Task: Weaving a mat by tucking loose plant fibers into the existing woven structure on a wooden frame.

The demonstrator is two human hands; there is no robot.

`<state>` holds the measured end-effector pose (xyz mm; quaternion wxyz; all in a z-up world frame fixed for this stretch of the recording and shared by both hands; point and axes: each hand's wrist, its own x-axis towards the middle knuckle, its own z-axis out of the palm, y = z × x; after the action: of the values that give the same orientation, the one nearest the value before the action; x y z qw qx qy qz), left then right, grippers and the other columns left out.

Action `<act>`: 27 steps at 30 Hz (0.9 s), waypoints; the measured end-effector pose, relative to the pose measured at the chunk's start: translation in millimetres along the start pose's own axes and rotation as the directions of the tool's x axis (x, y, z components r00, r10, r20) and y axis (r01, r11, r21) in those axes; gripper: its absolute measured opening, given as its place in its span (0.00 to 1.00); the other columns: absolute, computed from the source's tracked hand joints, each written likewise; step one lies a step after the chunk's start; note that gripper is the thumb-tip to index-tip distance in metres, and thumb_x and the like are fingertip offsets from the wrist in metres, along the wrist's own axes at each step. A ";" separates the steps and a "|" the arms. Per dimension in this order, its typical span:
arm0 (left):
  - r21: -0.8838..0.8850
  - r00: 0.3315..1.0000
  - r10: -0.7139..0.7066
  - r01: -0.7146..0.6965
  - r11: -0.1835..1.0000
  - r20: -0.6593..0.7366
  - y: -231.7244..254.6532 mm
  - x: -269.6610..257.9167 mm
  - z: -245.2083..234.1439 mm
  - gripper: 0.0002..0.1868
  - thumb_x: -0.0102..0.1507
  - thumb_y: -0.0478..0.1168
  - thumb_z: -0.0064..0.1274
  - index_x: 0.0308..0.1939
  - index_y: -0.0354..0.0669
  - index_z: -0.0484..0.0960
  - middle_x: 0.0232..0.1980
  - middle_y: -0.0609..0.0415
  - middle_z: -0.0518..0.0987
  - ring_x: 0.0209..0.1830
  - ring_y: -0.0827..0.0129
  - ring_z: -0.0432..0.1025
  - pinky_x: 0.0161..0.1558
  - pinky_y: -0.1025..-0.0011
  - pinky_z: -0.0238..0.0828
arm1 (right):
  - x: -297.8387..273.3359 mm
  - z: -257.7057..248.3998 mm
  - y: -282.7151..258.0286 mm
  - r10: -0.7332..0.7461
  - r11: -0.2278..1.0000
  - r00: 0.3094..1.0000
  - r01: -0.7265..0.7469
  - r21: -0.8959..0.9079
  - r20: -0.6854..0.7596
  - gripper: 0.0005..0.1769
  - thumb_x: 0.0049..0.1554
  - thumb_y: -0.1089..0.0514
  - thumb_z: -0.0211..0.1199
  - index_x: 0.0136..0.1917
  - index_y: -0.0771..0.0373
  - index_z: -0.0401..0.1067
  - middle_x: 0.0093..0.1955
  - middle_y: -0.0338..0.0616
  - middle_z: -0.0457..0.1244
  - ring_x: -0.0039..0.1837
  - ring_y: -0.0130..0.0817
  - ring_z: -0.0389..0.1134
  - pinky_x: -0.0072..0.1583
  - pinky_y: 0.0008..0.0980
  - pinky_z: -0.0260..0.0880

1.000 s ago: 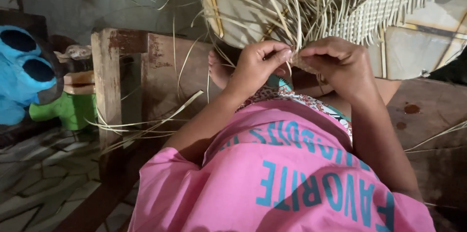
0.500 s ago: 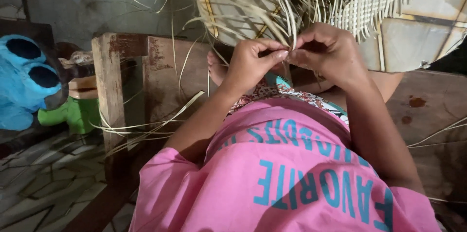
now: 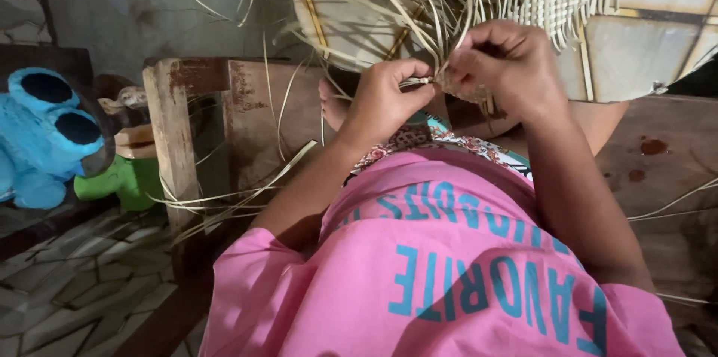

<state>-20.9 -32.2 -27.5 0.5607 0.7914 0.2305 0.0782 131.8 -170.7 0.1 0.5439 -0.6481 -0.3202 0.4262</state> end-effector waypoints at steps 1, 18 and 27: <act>0.007 1.000 -0.007 0.007 1.000 0.017 -1.9 0.8 -0.4 0.07 0.59 0.35 0.61 0.41 0.40 0.87 0.42 0.57 0.87 0.42 0.76 0.79 0.45 0.74 0.75 | 1.1 -0.4 2.6 0.039 0.998 0.998 -0.037 0.047 -0.043 0.02 0.67 0.67 0.63 0.49 0.66 0.74 0.40 0.46 0.69 0.39 0.26 0.71 0.44 0.20 0.77; 0.112 0.998 0.012 -0.005 0.994 -0.061 3.3 -8.9 -3.1 0.11 0.63 0.39 0.59 0.49 0.42 0.87 0.50 0.54 0.87 0.52 0.71 0.82 0.57 0.76 0.76 | -0.3 7.0 7.9 -0.235 0.929 0.966 0.191 -0.316 -0.107 0.14 0.57 0.81 0.68 0.47 0.65 0.74 0.55 0.49 0.62 0.54 0.41 0.68 0.49 0.31 0.75; 0.164 0.999 0.010 -0.003 0.986 -0.043 16.0 -2.0 -3.5 0.09 0.59 0.36 0.52 0.37 0.40 0.87 0.27 0.63 0.81 0.22 0.83 0.59 0.24 0.72 0.56 | 9.9 6.5 -0.8 -0.177 0.951 0.981 0.190 -0.243 0.075 0.04 0.62 0.70 0.70 0.47 0.66 0.76 0.46 0.46 0.67 0.44 0.31 0.68 0.45 0.26 0.71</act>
<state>-19.5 -34.4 -11.2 0.4881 0.8338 0.2460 0.0780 130.3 -159.1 -1.5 0.4868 -0.6674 -0.4440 0.3470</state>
